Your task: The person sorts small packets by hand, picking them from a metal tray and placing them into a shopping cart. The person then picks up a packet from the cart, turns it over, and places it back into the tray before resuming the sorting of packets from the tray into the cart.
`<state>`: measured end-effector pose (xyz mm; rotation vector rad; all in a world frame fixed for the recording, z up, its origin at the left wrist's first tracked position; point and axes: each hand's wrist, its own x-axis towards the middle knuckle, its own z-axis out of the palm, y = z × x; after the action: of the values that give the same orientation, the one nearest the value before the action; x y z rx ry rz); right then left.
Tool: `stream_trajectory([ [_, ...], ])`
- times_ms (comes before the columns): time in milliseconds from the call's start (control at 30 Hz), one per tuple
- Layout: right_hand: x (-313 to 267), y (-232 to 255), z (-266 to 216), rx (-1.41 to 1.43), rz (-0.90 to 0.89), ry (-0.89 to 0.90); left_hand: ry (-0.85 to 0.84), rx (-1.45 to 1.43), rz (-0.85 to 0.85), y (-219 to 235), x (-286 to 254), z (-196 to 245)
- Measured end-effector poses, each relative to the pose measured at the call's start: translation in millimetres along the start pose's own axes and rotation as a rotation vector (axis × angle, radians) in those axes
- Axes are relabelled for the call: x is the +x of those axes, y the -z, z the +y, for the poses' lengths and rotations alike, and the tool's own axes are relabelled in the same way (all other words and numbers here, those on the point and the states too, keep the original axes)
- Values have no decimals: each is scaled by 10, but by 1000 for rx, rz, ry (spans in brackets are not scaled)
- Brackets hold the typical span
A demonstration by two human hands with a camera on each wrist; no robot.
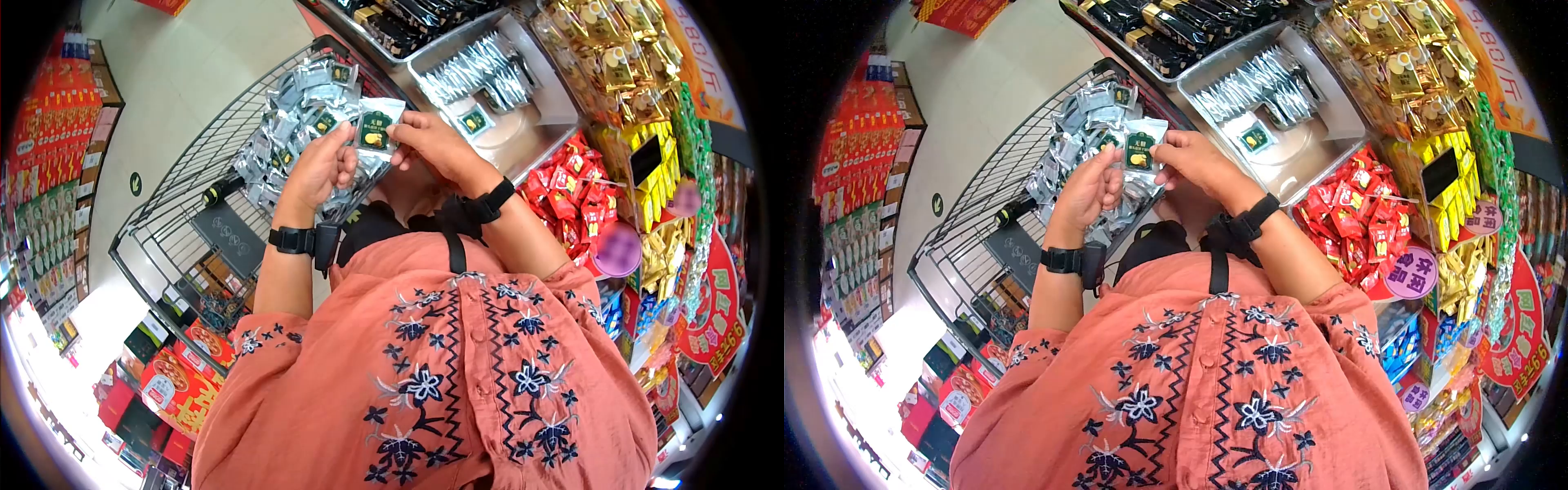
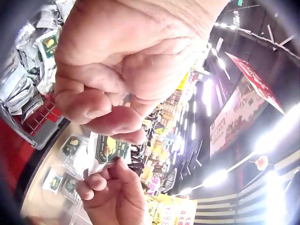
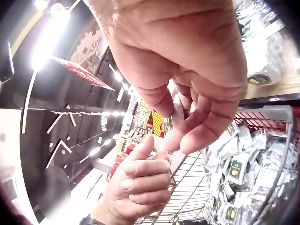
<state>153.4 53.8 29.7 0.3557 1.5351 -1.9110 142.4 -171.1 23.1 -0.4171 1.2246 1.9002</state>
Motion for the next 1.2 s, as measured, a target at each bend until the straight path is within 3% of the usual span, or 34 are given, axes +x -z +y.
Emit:
stream_trajectory([
  [367,-192,145,4,63,123,118,-49,186,-1,-334,73,59],
  [500,-302,432,-18,135,238,173,-64,244,-5,-355,140,112],
  [633,-436,891,34,217,464,286,-89,258,0,-241,247,101],
  [700,-398,1152,181,226,641,219,-78,255,29,-176,288,95],
  [833,-321,1398,437,185,731,35,-79,237,41,-77,362,49],
  [1200,-151,1540,784,129,693,-190,-2,257,104,260,548,-153],
])
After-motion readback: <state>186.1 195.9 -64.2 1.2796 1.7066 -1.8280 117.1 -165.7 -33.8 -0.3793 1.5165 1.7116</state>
